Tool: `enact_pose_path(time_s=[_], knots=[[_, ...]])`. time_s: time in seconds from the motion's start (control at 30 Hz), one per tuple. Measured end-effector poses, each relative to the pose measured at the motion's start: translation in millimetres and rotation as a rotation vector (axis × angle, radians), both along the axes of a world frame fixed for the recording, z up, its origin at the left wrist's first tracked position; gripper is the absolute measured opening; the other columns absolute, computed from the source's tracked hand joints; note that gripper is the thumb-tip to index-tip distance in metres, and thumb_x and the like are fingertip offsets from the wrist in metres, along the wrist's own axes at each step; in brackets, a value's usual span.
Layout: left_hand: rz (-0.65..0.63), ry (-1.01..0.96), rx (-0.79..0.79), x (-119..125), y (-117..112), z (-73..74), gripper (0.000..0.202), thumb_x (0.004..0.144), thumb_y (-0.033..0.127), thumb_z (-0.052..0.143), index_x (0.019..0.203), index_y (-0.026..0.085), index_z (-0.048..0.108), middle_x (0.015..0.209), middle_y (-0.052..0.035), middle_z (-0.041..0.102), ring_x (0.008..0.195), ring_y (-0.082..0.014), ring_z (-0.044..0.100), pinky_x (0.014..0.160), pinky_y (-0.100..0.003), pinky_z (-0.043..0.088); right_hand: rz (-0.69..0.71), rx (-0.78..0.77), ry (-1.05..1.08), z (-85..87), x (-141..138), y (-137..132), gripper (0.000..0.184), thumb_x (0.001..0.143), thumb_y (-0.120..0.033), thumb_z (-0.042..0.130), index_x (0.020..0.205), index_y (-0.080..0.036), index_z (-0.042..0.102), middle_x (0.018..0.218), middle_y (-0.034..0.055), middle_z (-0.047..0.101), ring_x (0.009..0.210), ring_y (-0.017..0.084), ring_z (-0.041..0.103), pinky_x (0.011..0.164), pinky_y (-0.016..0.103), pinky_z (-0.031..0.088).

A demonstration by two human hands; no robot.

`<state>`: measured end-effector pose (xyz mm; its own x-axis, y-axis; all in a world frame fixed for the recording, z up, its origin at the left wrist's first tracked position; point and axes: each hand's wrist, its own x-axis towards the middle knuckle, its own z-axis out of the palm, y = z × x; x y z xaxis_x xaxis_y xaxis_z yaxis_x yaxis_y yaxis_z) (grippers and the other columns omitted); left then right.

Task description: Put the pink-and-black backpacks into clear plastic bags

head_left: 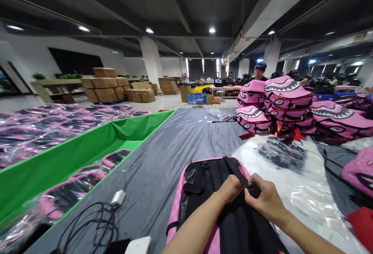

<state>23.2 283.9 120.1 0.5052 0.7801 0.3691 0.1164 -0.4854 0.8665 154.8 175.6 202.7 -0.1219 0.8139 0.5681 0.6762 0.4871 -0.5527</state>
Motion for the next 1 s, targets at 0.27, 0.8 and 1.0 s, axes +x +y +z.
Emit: enact_pose_path(time_s=[0.27,0.8,1.0], knots=[[-0.020,0.078,0.192,-18,-45,26.6,0.020,0.090,0.024,0.057,0.098,0.023,0.076,0.102,-0.0080,0.075,0.100,-0.0261,0.067,0.097,-0.039,0.050,-0.018,-0.061,0.113,52.4,19,-42,0.019,0.082,-0.040,0.058,0.074,-0.023,0.055,0.058,-0.0032,0.054,0.052,0.013,0.050,0.048,0.023,0.040],[0.295,-0.126,-0.039,-35,-85,73.6,0.028,0.083,0.046,0.066,0.073,0.020,0.068,0.068,-0.0028,0.064,0.066,-0.0174,0.053,0.070,-0.030,0.044,0.586,-0.381,0.186,97.5,22,25,0.047,0.084,-0.056,0.070,0.108,-0.018,0.057,0.082,-0.0024,0.058,0.067,0.012,0.054,0.058,0.022,0.044],[0.181,-0.621,-0.771,-18,-158,36.5,0.045,0.065,0.048,0.087,0.093,0.019,0.069,0.072,-0.0010,0.066,0.065,-0.0156,0.061,0.062,-0.026,0.048,0.233,-0.205,-0.379,38.8,-11,107,0.034,0.088,-0.044,0.074,0.108,-0.018,0.064,0.089,0.0024,0.061,0.080,0.018,0.059,0.073,0.028,0.046]])
